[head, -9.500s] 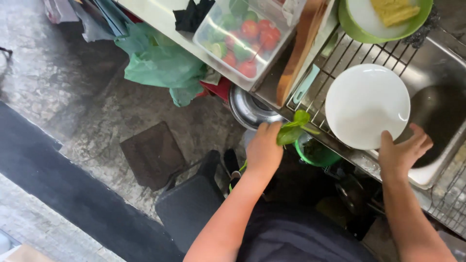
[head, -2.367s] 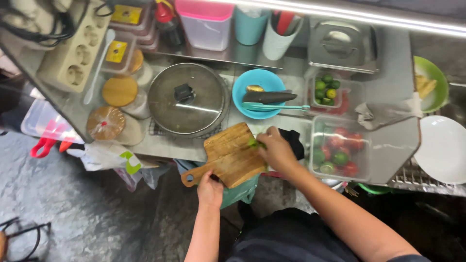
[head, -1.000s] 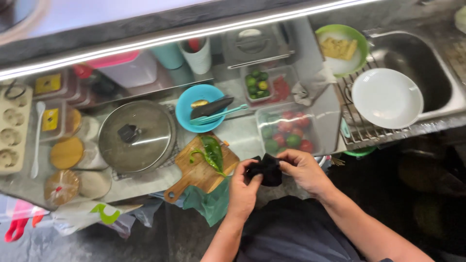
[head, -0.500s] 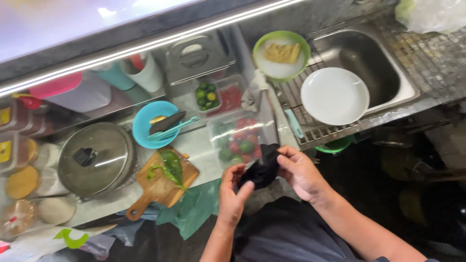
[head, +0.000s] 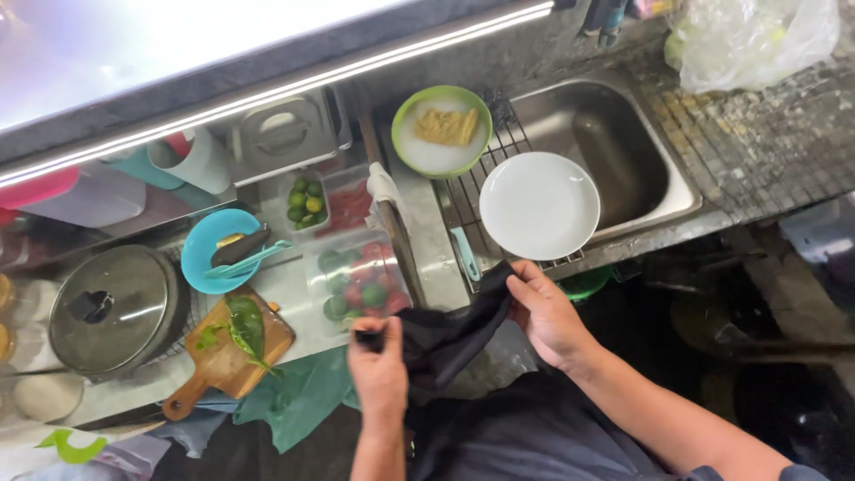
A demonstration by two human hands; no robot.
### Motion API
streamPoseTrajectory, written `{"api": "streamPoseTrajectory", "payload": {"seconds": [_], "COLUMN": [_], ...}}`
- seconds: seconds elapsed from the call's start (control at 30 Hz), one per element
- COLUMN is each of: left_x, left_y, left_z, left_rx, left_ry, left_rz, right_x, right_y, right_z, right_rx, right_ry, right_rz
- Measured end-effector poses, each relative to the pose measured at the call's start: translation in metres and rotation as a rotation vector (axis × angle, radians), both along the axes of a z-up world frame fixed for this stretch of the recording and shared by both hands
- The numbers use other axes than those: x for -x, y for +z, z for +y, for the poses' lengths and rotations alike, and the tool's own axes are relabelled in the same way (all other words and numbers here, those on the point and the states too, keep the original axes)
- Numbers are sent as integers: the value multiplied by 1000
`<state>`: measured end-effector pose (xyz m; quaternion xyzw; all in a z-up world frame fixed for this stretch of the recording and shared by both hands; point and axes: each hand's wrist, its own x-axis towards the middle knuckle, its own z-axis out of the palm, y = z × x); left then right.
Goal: The recorder prepares vegetables by sorting cabbage and peppers into a plastic bag, then cleans a dish and the sink drain.
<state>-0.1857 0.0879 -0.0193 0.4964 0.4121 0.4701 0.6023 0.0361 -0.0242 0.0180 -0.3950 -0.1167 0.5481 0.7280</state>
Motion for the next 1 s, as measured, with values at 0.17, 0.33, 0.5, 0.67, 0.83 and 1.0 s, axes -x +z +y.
{"api": "streamPoseTrajectory", "payload": {"seconds": [0.17, 0.33, 0.5, 0.67, 0.83, 1.0], "left_x": [6, -10, -25, -34, -44, -71], "left_y": [66, 116, 78, 41, 74, 76], "left_z": [53, 149, 197, 176, 125, 60], "left_rx": [-173, -312, -417, -652, -709, -671], "left_ry": [8, 14, 11, -142, 10, 211], "left_rz": [36, -47, 258, 640, 618, 497], "right_x": [-8, -14, -57, -165, -339, -490], "right_y": [23, 49, -6, -64, -57, -55], "right_z": [22, 60, 53, -2, -34, -21], "right_rx": [-90, -169, 125, 483, 446, 440], "right_ry": [70, -80, -333, -731, -842, -692], "right_rz": [-45, -124, -422, -724, -709, -702]}}
